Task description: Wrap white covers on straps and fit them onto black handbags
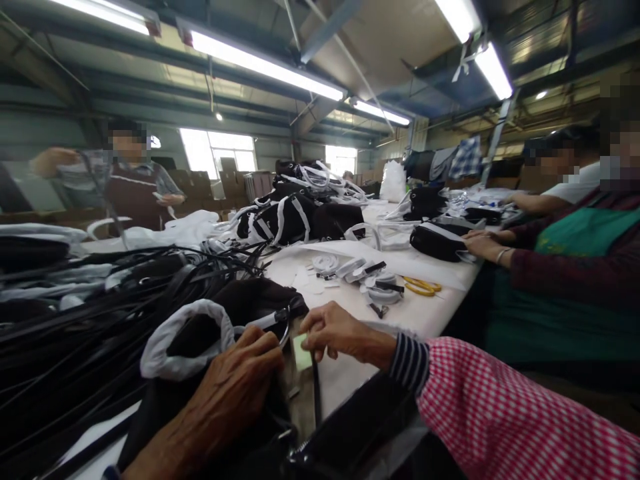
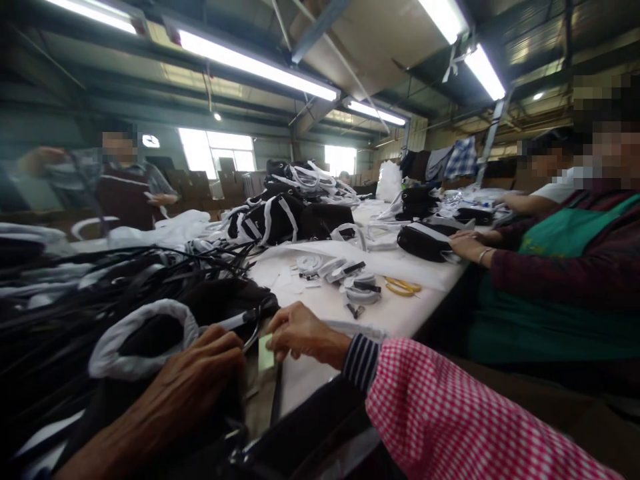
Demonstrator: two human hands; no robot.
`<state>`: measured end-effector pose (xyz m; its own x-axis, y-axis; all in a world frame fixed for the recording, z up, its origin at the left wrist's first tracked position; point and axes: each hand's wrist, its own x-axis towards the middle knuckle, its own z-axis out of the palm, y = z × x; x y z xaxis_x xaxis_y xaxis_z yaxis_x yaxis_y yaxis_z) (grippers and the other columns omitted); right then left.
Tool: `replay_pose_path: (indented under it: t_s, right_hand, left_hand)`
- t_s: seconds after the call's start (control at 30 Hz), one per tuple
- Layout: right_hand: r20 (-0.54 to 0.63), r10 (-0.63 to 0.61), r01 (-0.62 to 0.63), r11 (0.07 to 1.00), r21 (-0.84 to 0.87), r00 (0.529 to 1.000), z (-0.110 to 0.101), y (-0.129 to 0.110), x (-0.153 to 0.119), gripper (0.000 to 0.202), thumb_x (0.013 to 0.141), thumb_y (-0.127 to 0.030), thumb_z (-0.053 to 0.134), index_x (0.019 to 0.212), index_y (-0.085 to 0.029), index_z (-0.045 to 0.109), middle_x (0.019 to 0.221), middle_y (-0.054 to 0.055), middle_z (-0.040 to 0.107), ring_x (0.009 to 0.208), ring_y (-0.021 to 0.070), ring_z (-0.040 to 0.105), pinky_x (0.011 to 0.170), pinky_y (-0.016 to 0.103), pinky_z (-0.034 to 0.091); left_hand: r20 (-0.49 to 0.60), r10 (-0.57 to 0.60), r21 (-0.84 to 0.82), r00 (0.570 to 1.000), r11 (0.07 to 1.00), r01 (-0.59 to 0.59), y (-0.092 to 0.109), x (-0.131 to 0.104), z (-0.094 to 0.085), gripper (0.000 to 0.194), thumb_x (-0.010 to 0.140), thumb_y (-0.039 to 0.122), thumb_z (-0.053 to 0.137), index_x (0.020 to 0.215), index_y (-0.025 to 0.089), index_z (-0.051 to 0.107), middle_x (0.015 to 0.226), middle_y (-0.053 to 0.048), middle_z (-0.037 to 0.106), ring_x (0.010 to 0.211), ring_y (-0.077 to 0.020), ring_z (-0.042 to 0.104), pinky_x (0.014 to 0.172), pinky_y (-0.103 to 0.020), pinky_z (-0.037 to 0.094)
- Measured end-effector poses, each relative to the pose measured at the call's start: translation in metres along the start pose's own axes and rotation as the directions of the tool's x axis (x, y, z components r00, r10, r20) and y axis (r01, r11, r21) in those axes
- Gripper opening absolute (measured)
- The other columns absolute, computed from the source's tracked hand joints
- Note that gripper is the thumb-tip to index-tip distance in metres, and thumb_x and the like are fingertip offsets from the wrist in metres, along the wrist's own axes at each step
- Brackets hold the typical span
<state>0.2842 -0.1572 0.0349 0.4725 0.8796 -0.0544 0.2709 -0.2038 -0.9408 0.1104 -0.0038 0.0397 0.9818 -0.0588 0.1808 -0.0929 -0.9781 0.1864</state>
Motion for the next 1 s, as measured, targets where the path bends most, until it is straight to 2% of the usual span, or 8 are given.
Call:
replay_pose_path:
  t_s: [0.07,0.17,0.33,0.5,0.63,0.8,0.9,1.0]
  right_hand:
    - [-0.009,0.135,-0.132,0.982,0.133,0.991,0.02,0.005,0.0,0.02,0.069,-0.01,0.074,0.082,-0.017,0.059,0.052,-0.005,0.06,0.045,0.012,0.06,0.037,0.016,0.035]
    - [-0.107,0.206,-0.192,0.973,0.127,0.973,0.044,0.013,0.013,0.023,0.066,-0.007,0.072,0.074,-0.019,0.053,0.048,-0.006,0.056,0.043,0.0127,0.06,0.035,0.016,0.035]
    - [-0.281,0.152,-0.158,0.987,-0.001,0.948,0.067,0.015,0.029,0.014,0.071,-0.008,0.066,0.072,-0.018,0.056,0.053,-0.006,0.055,0.043,0.0103,0.057,0.037,0.017,0.036]
    - [-0.299,0.011,-0.091,0.963,-0.253,0.954,0.065,0.012,0.028,0.015,0.072,-0.013,0.073,0.073,-0.018,0.058,0.061,-0.004,0.061,0.059,0.0134,0.063,0.051,0.021,0.041]
    - [-0.264,-0.129,-0.018,0.87,-0.493,0.956,0.061,0.01,0.023,0.013,0.076,-0.019,0.075,0.079,-0.019,0.062,0.079,0.002,0.068,0.08,0.0184,0.065,0.067,0.026,0.041]
    - [-0.129,-0.227,0.089,0.75,-0.656,0.965,0.055,0.011,0.012,0.01,0.086,-0.026,0.067,0.092,-0.018,0.066,0.086,0.006,0.07,0.088,0.0244,0.065,0.077,0.034,0.041]
    - [-0.002,-0.255,0.191,0.729,-0.657,0.967,0.042,0.012,-0.002,0.007,0.09,-0.022,0.063,0.085,-0.018,0.067,0.08,0.002,0.068,0.083,0.0202,0.064,0.077,0.03,0.042]
    - [0.108,-0.299,0.311,0.797,-0.517,0.948,0.027,0.014,-0.022,0.011,0.09,-0.012,0.06,0.09,-0.018,0.069,0.085,0.0,0.069,0.083,0.0159,0.064,0.077,0.025,0.045]
  left_hand:
    - [0.004,-0.004,0.002,1.0,1.0,0.004,-0.001,0.0,-0.002,0.029,0.098,0.011,0.038,0.084,0.021,0.061,0.094,-0.006,0.062,0.097,-0.0253,0.051,0.072,-0.034,0.043]
    - [-0.016,-0.015,0.023,1.0,1.0,0.016,-0.001,0.0,-0.006,0.029,0.097,0.009,0.036,0.08,0.02,0.057,0.091,-0.007,0.061,0.093,-0.0253,0.05,0.072,-0.035,0.042]
    - [-0.017,0.005,0.063,1.0,0.998,-0.004,-0.001,0.0,-0.008,0.025,0.095,0.008,0.039,0.085,0.02,0.057,0.097,-0.007,0.062,0.095,-0.0258,0.05,0.074,-0.036,0.042]
    - [-0.04,0.01,0.052,0.999,0.999,-0.008,-0.006,0.001,-0.005,0.026,0.098,0.011,0.037,0.086,0.02,0.057,0.089,-0.006,0.061,0.092,-0.0248,0.051,0.076,-0.036,0.044]
    - [-0.04,0.061,0.078,0.997,0.995,-0.058,-0.008,-0.002,-0.006,0.023,0.098,0.011,0.039,0.089,0.018,0.06,0.091,-0.006,0.062,0.093,-0.0252,0.051,0.079,-0.037,0.043]
    - [0.045,0.118,0.104,0.992,0.987,-0.122,-0.004,-0.005,-0.015,0.021,0.102,0.018,0.048,0.087,0.019,0.062,0.095,-0.004,0.064,0.093,-0.0238,0.049,0.085,-0.038,0.041]
    - [0.076,0.136,0.106,0.988,0.984,-0.144,-0.004,-0.006,-0.015,0.022,0.105,0.021,0.049,0.09,0.019,0.065,0.099,-0.003,0.064,0.094,-0.0233,0.048,0.088,-0.039,0.038]
    - [0.095,0.133,0.085,0.986,0.986,-0.141,-0.007,-0.004,-0.01,0.024,0.107,0.025,0.046,0.093,0.02,0.065,0.1,-0.002,0.065,0.096,-0.0237,0.047,0.089,-0.04,0.036]
